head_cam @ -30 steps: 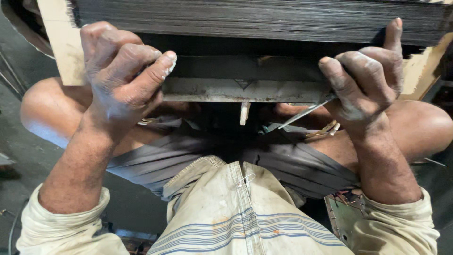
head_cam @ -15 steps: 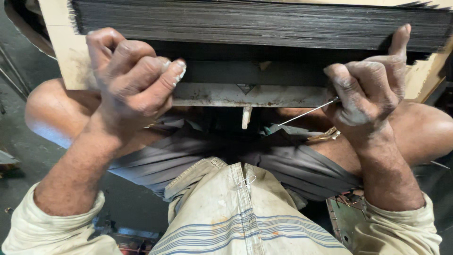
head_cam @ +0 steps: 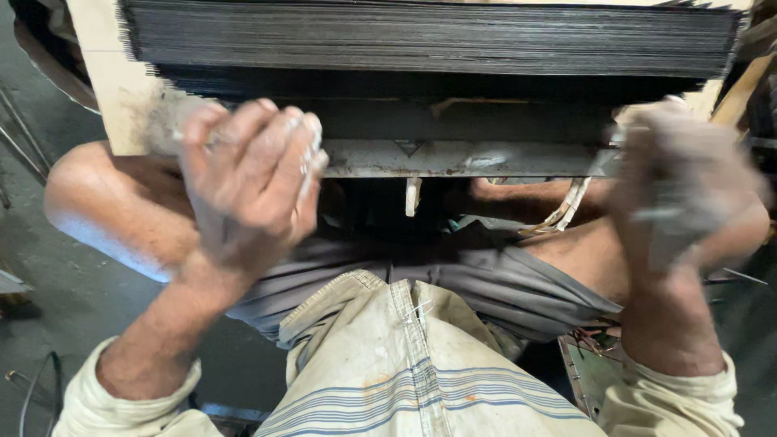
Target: The person sits on the floor with a stack of dark laminated metal sheets resting on a board across their lap. They hold a flat file and run it along the edges of the stack, repositioning the stack and the file repeatedly to file different edge sections, at one point using a smaller blade-like tool on the stack edge.
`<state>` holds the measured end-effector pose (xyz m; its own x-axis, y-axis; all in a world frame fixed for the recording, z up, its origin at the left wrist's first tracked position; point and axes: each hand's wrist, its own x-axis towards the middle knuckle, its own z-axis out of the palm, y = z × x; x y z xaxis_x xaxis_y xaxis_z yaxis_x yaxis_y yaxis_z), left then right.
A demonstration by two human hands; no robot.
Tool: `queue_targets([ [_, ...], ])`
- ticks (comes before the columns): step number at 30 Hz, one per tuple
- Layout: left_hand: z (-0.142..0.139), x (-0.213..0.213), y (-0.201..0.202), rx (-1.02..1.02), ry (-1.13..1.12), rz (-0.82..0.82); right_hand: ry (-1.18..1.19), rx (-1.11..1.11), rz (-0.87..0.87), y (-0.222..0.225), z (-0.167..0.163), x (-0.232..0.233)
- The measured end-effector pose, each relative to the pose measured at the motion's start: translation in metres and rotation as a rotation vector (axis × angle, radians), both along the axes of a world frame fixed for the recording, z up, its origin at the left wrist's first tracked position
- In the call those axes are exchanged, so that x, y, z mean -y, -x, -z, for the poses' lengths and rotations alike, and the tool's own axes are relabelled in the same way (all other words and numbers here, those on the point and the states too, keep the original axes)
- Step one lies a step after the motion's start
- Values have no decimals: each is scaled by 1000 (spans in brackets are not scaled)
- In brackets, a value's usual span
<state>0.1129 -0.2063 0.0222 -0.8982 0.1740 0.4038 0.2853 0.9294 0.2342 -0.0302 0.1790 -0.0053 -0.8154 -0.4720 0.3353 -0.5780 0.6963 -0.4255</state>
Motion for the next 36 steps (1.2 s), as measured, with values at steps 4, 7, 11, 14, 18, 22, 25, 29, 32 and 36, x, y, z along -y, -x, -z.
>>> queue_targets([
  [4,3,-7,0,107,-142,42,320,410,410,27,14,-39],
  [7,13,-7,8,254,-74,-18,501,567,423,39,26,-60],
  [11,17,-7,9,252,47,12,122,339,45,38,30,-79],
  [14,18,0,16,218,138,86,-104,100,21,38,30,-77],
  [18,22,14,28,115,330,267,-2,-79,43,22,20,-58],
  [22,24,16,38,-52,462,344,-25,-235,-143,-2,-10,-19],
  [25,17,13,39,-88,421,318,-103,-273,-338,-12,-22,23],
  [29,-2,13,31,-195,337,293,-263,-403,-332,-6,-30,51],
  [32,-15,13,18,-108,252,316,-141,-319,-331,-2,-34,52],
  [36,-23,6,9,-100,127,295,-28,-155,-278,-14,-42,45],
])
